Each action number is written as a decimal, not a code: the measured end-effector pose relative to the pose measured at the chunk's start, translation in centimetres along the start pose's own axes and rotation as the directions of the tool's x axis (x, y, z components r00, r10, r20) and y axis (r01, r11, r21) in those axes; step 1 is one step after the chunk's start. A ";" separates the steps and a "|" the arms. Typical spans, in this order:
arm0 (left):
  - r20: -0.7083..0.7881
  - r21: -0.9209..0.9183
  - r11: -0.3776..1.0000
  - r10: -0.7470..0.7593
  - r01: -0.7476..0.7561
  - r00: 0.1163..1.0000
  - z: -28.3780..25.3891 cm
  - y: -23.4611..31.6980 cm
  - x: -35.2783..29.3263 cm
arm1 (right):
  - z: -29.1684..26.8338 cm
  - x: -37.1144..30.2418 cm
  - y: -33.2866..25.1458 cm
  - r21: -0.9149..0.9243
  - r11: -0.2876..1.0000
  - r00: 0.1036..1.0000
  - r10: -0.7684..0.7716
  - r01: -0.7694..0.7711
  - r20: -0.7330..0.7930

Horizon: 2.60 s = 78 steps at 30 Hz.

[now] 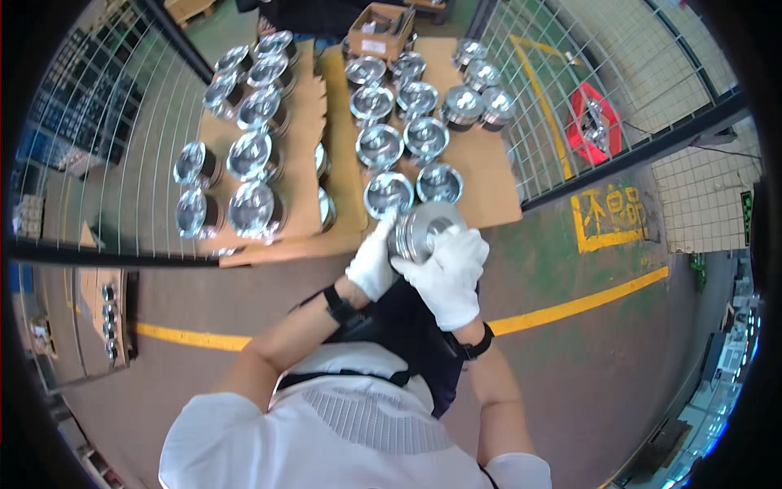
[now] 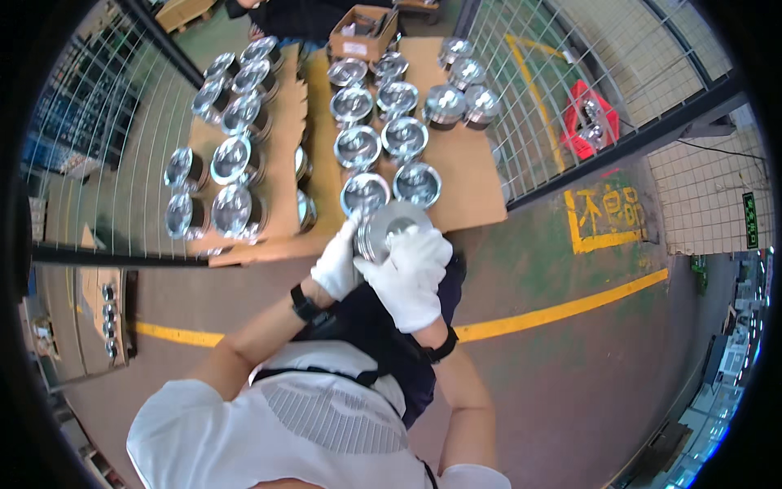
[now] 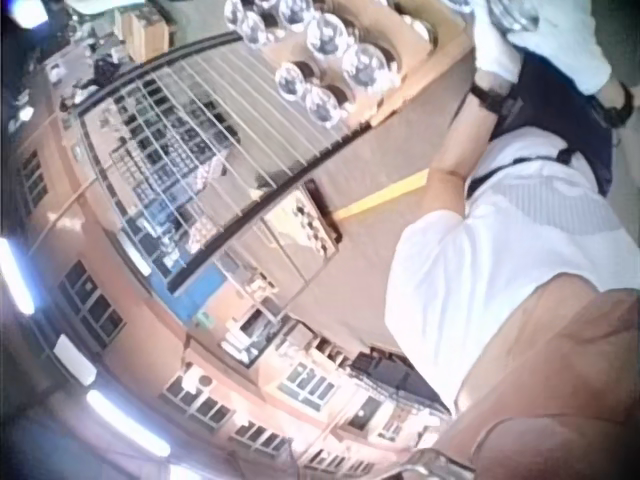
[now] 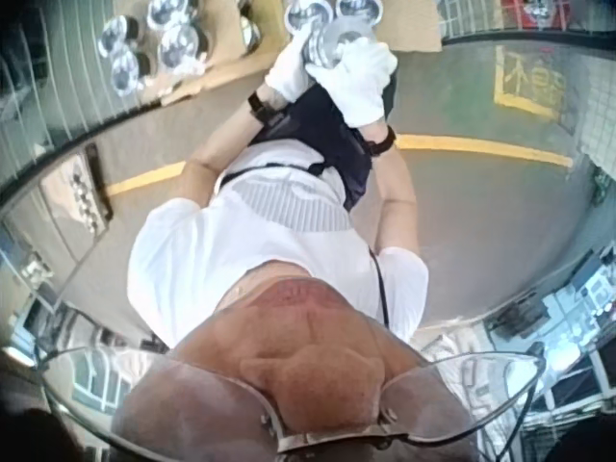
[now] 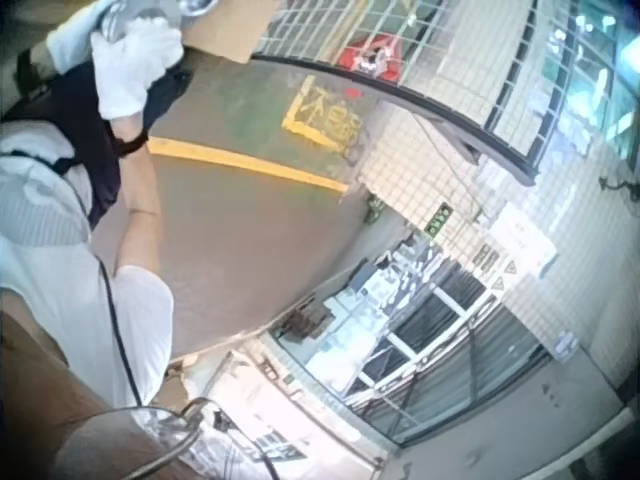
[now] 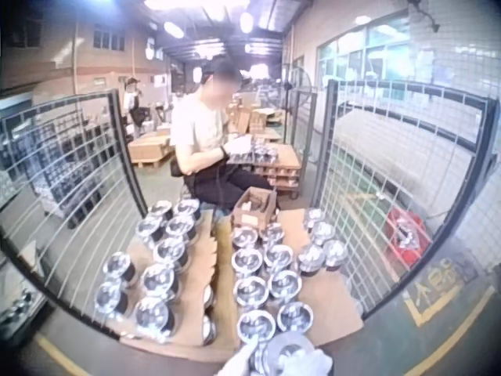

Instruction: Inspecting metal pistons and arranging them on a workbench in a quality control area.

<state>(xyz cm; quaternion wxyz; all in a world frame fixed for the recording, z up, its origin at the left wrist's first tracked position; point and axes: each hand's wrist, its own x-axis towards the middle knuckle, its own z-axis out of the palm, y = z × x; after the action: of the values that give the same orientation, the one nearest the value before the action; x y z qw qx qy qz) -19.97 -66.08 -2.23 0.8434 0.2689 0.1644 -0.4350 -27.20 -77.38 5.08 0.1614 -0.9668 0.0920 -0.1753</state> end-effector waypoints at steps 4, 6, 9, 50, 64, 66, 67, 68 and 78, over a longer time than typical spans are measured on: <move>0.060 0.006 0.999 0.048 -0.048 0.997 -4.1 2.1 0.1 | -1.0 0.0 -3.6 -0.021 0.996 0.990 -0.087 0.090 0.109; 0.194 0.008 0.998 0.056 -0.059 0.979 -5.5 2.8 -0.3 | -1.6 -0.4 -3.7 0.168 0.966 0.980 -0.197 0.199 -0.025; 0.064 0.211 0.969 0.114 -0.125 0.991 -3.7 3.5 -3.3 | -1.8 -1.3 -2.9 0.210 0.970 0.957 -0.062 0.124 -0.283; 0.196 0.027 0.986 -0.165 0.163 0.967 -0.5 1.8 -6.5 | 2.4 -3.2 2.9 0.708 0.705 0.991 0.064 0.035 -0.113; 0.285 0.314 0.935 0.074 -0.166 0.956 -1.3 1.3 -6.3 | -0.9 -0.5 -0.1 0.800 0.423 0.902 0.265 -0.426 0.341; 0.136 0.157 0.985 -0.094 0.072 0.986 -1.3 1.9 -6.4 | -2.1 -0.5 0.3 0.752 0.551 0.932 0.205 -0.361 0.298; 0.092 0.179 0.979 -0.113 0.095 0.989 -0.5 2.2 -7.0 | -2.6 -0.6 0.6 0.691 0.666 0.956 0.134 -0.281 0.260; 0.089 0.176 0.980 -0.114 0.097 0.989 -0.9 2.3 -6.8 | -2.9 -0.9 0.9 0.690 0.666 0.955 0.135 -0.284 0.264; 0.175 0.141 0.933 -0.352 0.330 0.920 -0.9 2.9 -6.5 | -0.6 -2.7 2.6 0.764 0.626 0.984 0.036 -0.157 0.173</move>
<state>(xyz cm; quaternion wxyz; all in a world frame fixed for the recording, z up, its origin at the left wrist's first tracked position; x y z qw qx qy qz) -21.31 -59.94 1.24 0.7509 0.2373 0.1005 -0.6080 -30.26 -79.38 3.87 0.5758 -0.8073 0.0479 -0.1202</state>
